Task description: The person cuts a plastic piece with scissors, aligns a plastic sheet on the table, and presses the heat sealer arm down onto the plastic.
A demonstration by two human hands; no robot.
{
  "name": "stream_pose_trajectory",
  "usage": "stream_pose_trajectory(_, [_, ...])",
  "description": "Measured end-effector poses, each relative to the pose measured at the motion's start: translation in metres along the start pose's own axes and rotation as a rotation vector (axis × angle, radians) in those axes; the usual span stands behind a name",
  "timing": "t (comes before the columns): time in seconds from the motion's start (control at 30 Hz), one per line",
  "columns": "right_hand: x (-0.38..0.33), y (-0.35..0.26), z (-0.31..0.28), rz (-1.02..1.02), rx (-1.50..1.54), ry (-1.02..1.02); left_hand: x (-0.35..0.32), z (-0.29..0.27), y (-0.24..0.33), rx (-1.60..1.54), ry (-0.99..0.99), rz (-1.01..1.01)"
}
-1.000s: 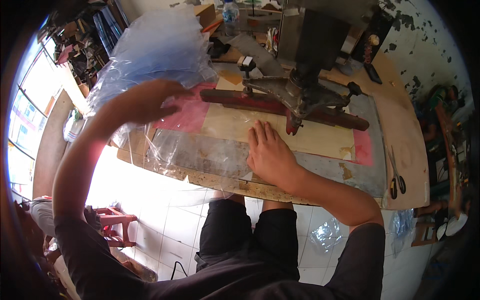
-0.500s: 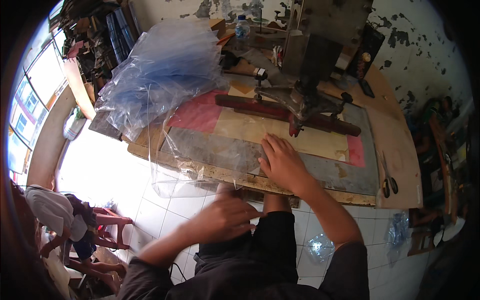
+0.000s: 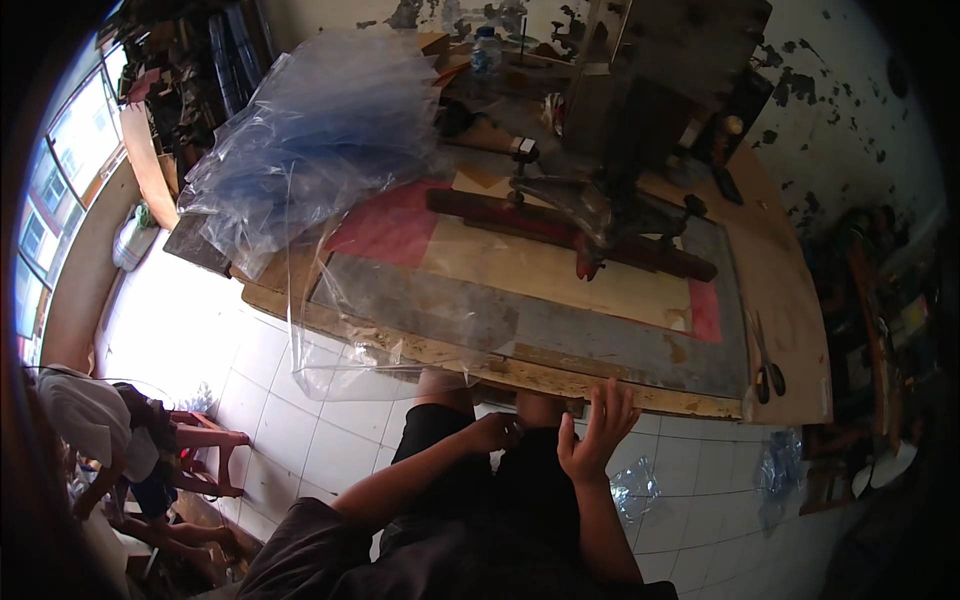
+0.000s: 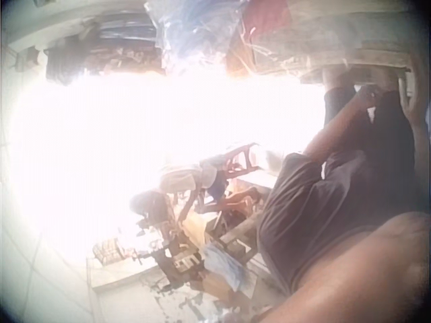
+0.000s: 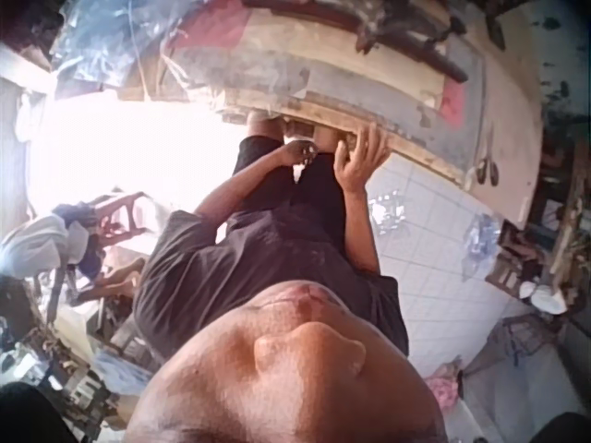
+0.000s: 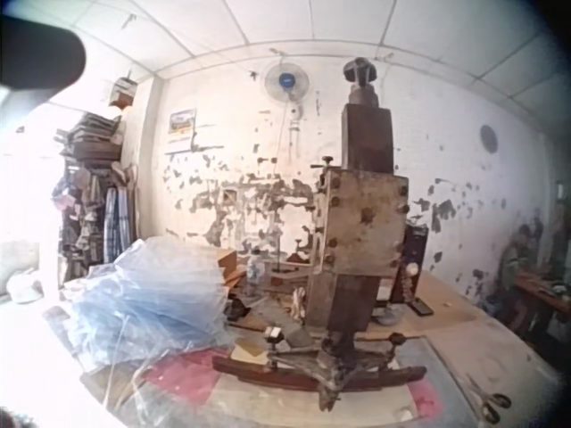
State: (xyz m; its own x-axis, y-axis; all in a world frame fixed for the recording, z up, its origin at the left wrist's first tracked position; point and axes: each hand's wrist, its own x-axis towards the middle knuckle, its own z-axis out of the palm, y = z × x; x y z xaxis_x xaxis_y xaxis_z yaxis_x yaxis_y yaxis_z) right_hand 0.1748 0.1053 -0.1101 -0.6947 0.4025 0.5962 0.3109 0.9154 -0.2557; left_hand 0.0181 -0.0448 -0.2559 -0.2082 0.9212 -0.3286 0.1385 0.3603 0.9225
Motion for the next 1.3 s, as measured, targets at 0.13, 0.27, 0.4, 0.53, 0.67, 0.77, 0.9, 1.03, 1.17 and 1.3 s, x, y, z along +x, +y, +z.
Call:
stream_pose_trajectory(0.13, [-0.005, 0.014, 0.033, -0.108, -0.081, 0.205, 0.022, 0.0, -0.022, -0.25, 0.022, -0.145])
stream_pose_trajectory(0.27, [-0.002, 0.02, 0.052, -0.164, -0.062, 0.373, 0.02, -0.001, -0.021, -0.195, 0.056, -0.141])
stream_pose_trajectory(0.4, [-0.002, 0.016, 0.053, -0.147, -0.049, 0.395, 0.012, -0.005, -0.011, -0.153, 0.092, -0.115])
stream_pose_trajectory(0.53, [-0.004, 0.015, 0.049, -0.134, -0.053, 0.358, 0.011, -0.006, -0.009, -0.14, 0.093, -0.126])
stream_pose_trajectory(0.67, [-0.003, 0.015, 0.047, -0.146, -0.058, 0.348, 0.014, -0.003, -0.018, -0.166, 0.086, -0.106])
stream_pose_trajectory(0.77, [-0.003, 0.017, 0.048, -0.152, -0.069, 0.36, 0.016, -0.002, -0.02, -0.158, 0.088, -0.098])
stream_pose_trajectory(0.9, [-0.006, 0.019, 0.053, -0.121, -0.022, 0.374, 0.016, -0.001, -0.021, -0.142, 0.09, -0.104])
stream_pose_trajectory(1.03, [-0.004, 0.016, 0.052, -0.123, -0.022, 0.374, 0.013, -0.002, -0.021, -0.149, 0.094, -0.087])
stream_pose_trajectory(1.17, [-0.004, 0.017, 0.052, -0.121, -0.031, 0.386, 0.012, -0.003, -0.014, -0.12, 0.083, -0.101])
stream_pose_trajectory(1.3, [-0.005, 0.017, 0.053, -0.114, -0.027, 0.381, 0.009, -0.004, -0.011, -0.12, 0.087, -0.11])
